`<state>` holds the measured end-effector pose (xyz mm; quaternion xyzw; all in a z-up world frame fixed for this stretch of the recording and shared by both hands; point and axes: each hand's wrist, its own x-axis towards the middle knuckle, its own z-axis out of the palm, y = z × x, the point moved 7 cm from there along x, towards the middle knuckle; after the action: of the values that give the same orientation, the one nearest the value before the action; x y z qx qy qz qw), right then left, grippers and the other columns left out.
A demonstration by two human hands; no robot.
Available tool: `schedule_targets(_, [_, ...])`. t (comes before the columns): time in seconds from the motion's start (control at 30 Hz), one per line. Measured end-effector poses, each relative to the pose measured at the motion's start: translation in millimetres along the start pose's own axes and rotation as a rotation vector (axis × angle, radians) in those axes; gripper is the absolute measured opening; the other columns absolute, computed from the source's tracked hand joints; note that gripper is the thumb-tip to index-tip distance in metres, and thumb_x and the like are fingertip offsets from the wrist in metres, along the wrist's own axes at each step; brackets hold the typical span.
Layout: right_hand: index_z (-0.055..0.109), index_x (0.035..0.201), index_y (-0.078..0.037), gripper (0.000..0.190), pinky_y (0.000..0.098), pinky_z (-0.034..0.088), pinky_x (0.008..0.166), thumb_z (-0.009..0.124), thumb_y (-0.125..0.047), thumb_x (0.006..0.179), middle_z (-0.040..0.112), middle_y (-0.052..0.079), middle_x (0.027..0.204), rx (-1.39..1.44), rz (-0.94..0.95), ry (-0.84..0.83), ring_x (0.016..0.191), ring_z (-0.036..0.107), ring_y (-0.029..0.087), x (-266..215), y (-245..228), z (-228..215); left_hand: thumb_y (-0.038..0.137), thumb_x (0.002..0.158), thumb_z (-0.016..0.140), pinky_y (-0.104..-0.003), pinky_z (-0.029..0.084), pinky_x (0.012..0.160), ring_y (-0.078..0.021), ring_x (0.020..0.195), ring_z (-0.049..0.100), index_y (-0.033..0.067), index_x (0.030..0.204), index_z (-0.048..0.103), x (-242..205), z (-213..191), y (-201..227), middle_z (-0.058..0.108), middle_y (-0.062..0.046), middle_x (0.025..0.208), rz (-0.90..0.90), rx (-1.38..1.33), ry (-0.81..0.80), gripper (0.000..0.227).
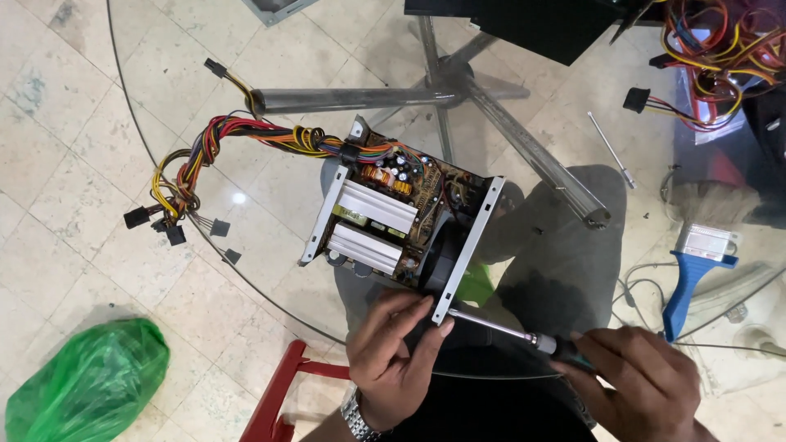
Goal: The person cleans a screwdriver with a cloth, then uses it to unscrew and remove the side panel of a computer power supply unit. They then use a brush to clean the internal components of the unit.
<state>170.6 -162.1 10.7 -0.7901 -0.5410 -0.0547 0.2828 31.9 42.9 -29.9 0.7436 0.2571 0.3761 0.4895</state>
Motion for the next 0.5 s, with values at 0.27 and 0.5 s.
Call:
schedule_targets(0.27, [0.071, 0.096, -0.007, 0.046, 0.0250, 0.066, 0.070, 0.094, -0.023, 0.059, 0.077, 0.009, 0.092, 0.335, 0.492, -0.139, 0.076, 0.079, 0.016, -0.9, 22.2, 8.8, 0.009, 0.083, 0.088, -0.013, 0.031, 0.037, 0.0000, 0.047, 0.036, 0.0106, 0.113, 0.074, 3.7, -0.3, 1.5, 0.075, -0.009, 0.105, -0.014, 0.004, -0.013, 0.034])
schedule_targets(0.5, [0.094, 0.084, -0.002, 0.018, 0.0304, 0.042, 0.060, 0.089, -0.018, 0.077, 0.074, 0.010, 0.062, 0.582, 1.201, -0.451, 0.061, 0.060, 0.018, -57.9, 59.4, 32.5, 0.008, 0.084, 0.087, -0.013, 0.037, 0.037, -0.0013, 0.050, 0.043, 0.0089, 0.115, 0.073, 3.7, -0.3, 3.4, 0.074, -0.012, 0.107, -0.010, -0.009, -0.012, 0.034])
